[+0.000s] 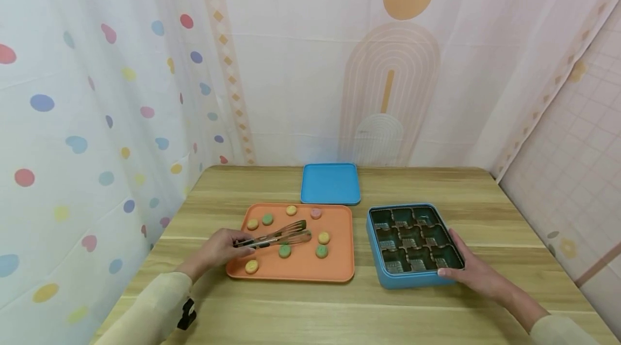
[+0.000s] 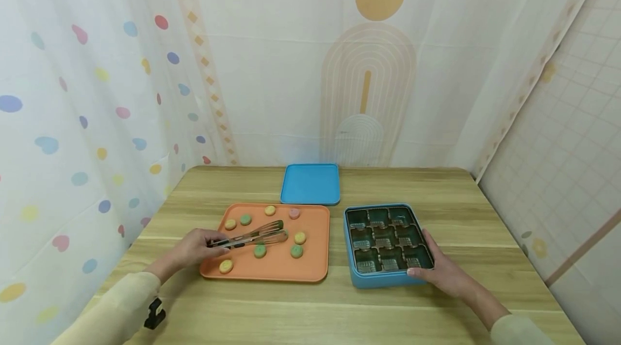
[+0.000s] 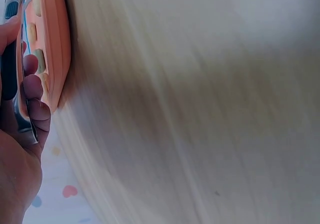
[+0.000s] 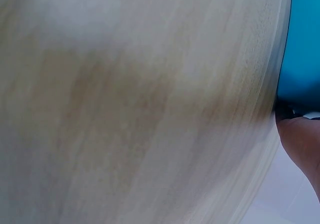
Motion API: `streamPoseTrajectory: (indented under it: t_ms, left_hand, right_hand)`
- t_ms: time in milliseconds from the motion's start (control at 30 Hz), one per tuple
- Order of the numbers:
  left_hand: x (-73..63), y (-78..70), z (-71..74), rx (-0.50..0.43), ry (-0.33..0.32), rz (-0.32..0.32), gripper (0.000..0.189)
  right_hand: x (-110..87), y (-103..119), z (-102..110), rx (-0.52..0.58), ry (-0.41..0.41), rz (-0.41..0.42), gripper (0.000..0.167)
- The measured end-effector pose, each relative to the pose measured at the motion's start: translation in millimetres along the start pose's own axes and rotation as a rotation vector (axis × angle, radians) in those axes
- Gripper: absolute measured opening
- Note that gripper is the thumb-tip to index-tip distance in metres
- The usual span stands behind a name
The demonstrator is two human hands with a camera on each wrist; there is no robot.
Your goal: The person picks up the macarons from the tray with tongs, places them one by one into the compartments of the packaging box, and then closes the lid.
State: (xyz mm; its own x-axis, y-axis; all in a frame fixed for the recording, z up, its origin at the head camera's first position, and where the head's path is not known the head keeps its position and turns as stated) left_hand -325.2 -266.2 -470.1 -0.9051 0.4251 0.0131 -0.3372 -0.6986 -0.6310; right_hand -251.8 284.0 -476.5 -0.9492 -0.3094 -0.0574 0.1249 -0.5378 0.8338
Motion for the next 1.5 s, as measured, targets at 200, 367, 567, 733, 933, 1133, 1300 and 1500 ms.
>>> streamPoseTrajectory:
  t_ms: [200,367,567,733,933,1133,1300,1500]
  left_hand:
    - [1.2,0.6,-1.2,0.003,-0.007,0.013,0.013]
    - [1.9,1.7,-0.2,0.015,-0.018,0.018,0.012]
    - [1.7,4.0,2.2,0.014,-0.030,0.042,0.011]
    - [2.1,3.0,5.2,0.011,-0.043,0.031,0.012]
    - [5.3,-1.5,8.8,0.050,-0.060,-0.002,0.011]
    - [11.5,-9.1,11.6,0.062,-0.074,-0.005,0.018]
    - [19.2,-19.6,11.8,0.057,-0.066,-0.013,0.019]
    - [29.2,-37.5,8.2,0.043,-0.039,-0.043,0.022]
  right_hand:
    - [-0.2,0,0,0.006,-0.006,0.009,0.103]
    - [0.1,-1,0,0.006,-0.011,0.017,0.103]
    - [0.4,-3,1,0.005,-0.008,0.010,0.103]
    - [-0.4,-3,1,0.000,-0.004,0.000,0.103]
    - [-0.8,-2,1,0.014,-0.001,-0.003,0.103]
    - [-1.2,0,1,0.005,-0.001,-0.004,0.103]
    - [-1.3,1,1,0.005,-0.008,0.002,0.103]
    - [-1.6,1,1,0.009,-0.006,0.004,0.103]
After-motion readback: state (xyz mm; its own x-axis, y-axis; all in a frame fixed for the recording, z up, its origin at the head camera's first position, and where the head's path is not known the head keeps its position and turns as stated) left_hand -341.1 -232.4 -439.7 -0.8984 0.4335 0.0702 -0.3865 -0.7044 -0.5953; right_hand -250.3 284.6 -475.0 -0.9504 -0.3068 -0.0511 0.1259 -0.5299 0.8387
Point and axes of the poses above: each hand's wrist, its own x-axis towards the middle knuckle, its own z-axis out of the back of the hand, y = z × x, the point moved 7 cm from there along x, towards the middle knuckle, and after that the axes turned 3 degrees about z, right-handed, at the moved point
